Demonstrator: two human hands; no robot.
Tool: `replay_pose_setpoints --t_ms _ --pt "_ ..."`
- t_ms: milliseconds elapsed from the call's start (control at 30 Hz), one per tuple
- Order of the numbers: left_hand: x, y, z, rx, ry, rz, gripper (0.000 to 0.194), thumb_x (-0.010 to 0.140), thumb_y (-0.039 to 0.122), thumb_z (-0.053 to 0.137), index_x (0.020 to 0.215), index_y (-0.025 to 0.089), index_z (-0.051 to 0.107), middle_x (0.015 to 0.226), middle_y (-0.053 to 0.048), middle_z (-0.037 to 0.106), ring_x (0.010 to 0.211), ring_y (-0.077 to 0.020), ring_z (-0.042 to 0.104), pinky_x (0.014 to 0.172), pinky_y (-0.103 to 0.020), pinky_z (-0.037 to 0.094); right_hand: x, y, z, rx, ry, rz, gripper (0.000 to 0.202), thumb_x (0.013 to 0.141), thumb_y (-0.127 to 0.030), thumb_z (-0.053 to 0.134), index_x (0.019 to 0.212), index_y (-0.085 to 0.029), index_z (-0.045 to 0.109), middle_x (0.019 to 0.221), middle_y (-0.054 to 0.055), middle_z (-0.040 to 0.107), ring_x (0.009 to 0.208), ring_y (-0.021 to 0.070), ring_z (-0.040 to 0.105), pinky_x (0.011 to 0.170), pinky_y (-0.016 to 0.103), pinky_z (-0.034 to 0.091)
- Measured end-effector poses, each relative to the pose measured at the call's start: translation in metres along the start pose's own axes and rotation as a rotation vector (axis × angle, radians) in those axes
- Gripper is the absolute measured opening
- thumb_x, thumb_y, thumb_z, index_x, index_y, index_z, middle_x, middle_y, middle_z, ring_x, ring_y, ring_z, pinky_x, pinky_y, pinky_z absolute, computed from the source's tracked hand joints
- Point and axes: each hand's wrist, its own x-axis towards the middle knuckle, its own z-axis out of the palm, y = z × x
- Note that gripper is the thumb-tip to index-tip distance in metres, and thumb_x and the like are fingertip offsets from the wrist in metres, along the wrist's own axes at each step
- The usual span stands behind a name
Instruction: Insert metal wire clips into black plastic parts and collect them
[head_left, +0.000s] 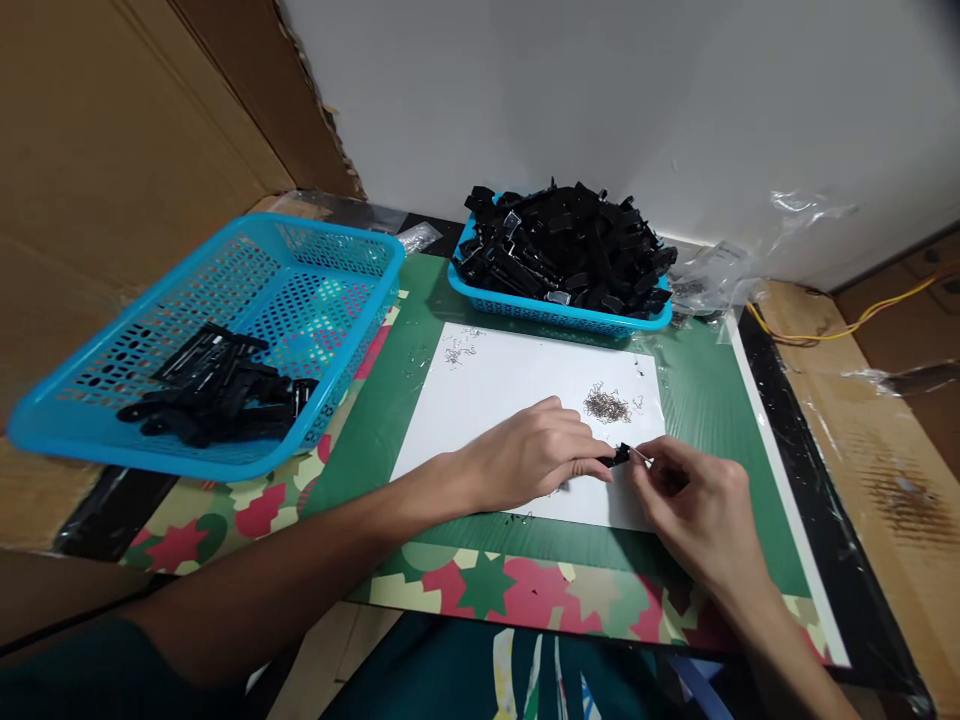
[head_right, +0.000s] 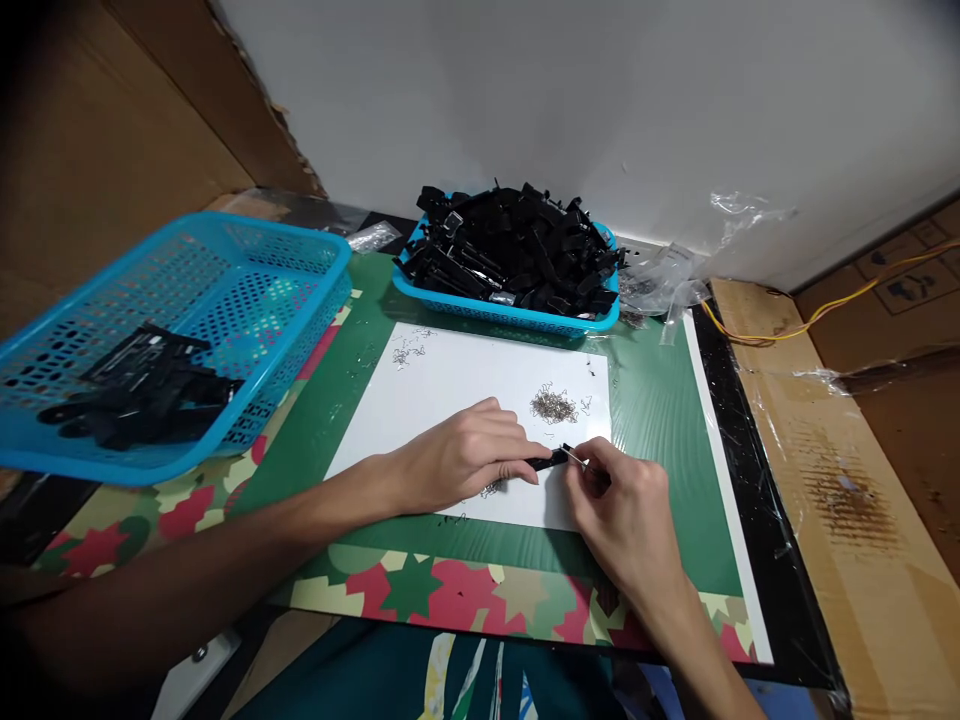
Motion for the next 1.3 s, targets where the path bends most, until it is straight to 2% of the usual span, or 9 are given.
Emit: replay_pose_setpoints --t_ms 133,300,433,500,567,767,967,1133,1300 --pt "0.000 0.000 -0.002 -0.003 0.003 0.016 0.031 0.110 0.032 0.052 0.115 0.012 0.074 0.092 -0.007 0.080 0.082 -0.0186 0.068 0.079 -0.033 0.041 0.003 -0.002 -0.007 0.020 -0.088 0.035 0.023 0.094 -0.027 0.060 0.077 -0.018 0.072 0.051 -0.005 0.052 0.043 0.0091 0.045 0.047 0.024 0.035" --pt "0.000 0.000 -0.002 -0.002 -0.002 0.012 0.029 0.110 0.031 0.053 0.115 0.013 0.074 0.096 -0.007 0.081 0.083 -0.0186 0.069 0.080 -0.034 0.042 0.003 0.002 -0.022 0.049 -0.205 0.121 0.030 0.098 -0.040 0.061 0.089 -0.019 0.080 0.054 -0.003 0.060 0.046 0.0127 0.050 0.047 0.026 0.038" --pt "0.000 -0.001 -0.001 -0.002 0.025 0.035 0.025 0.106 0.030 0.060 0.113 0.011 0.075 0.091 -0.006 0.080 0.082 -0.0189 0.068 0.080 -0.034 0.042 0.005 0.011 -0.033 0.082 -0.187 0.072 0.032 0.102 -0.038 0.055 0.107 -0.020 0.081 0.084 0.005 0.077 0.068 0.0188 0.069 0.062 0.029 0.054" --pt "0.000 0.000 -0.002 -0.004 0.019 0.032 0.025 0.107 0.030 0.058 0.112 0.012 0.075 0.089 -0.005 0.080 0.081 -0.0188 0.068 0.080 -0.034 0.042 0.007 0.014 -0.035 0.082 -0.146 0.000 0.029 0.102 -0.036 0.057 0.108 -0.022 0.081 0.101 0.007 0.080 0.085 0.0222 0.074 0.075 0.033 0.058" --pt "0.000 0.001 -0.003 0.000 0.008 0.022 0.027 0.108 0.030 0.055 0.112 0.014 0.075 0.090 -0.005 0.080 0.082 -0.0188 0.068 0.079 -0.034 0.042 0.008 0.014 -0.034 0.099 -0.055 -0.012 0.024 0.100 -0.036 0.062 0.102 -0.024 0.082 0.105 0.007 0.080 0.094 0.0239 0.075 0.083 0.035 0.059" --pt "-0.001 0.000 -0.003 -0.012 0.005 0.017 0.022 0.107 0.026 0.058 0.113 0.013 0.075 0.091 -0.006 0.080 0.082 -0.0189 0.069 0.081 -0.033 0.042 0.007 0.007 -0.015 0.421 0.211 0.281 0.021 0.096 -0.039 0.072 0.089 -0.020 0.076 0.084 0.005 0.080 0.075 0.0212 0.078 0.071 0.032 0.063" --pt "0.000 0.000 -0.003 -0.005 -0.005 0.016 0.025 0.108 0.028 0.055 0.112 0.012 0.075 0.091 -0.006 0.080 0.083 -0.0195 0.068 0.080 -0.034 0.041 0.006 0.003 -0.002 0.490 0.146 0.307 0.021 0.096 -0.038 0.072 0.087 -0.020 0.072 0.087 0.007 0.080 0.076 0.0198 0.077 0.072 0.031 0.063" --pt "0.000 0.000 -0.004 0.001 -0.010 0.019 0.027 0.110 0.027 0.051 0.115 0.012 0.074 0.093 -0.007 0.080 0.083 -0.0196 0.068 0.081 -0.035 0.041 0.003 -0.002 0.001 0.356 0.202 0.239 0.018 0.098 -0.034 0.069 0.088 -0.019 0.073 0.084 0.006 0.079 0.072 0.0186 0.077 0.067 0.029 0.061" --pt "0.001 -0.001 -0.003 -0.005 -0.009 0.007 0.032 0.111 0.031 0.050 0.115 0.011 0.075 0.092 -0.008 0.081 0.082 -0.0194 0.067 0.080 -0.036 0.039 0.000 -0.002 0.007 0.369 0.265 0.259 0.019 0.095 -0.033 0.071 0.084 -0.018 0.070 0.084 0.007 0.080 0.070 0.0189 0.077 0.068 0.030 0.064"
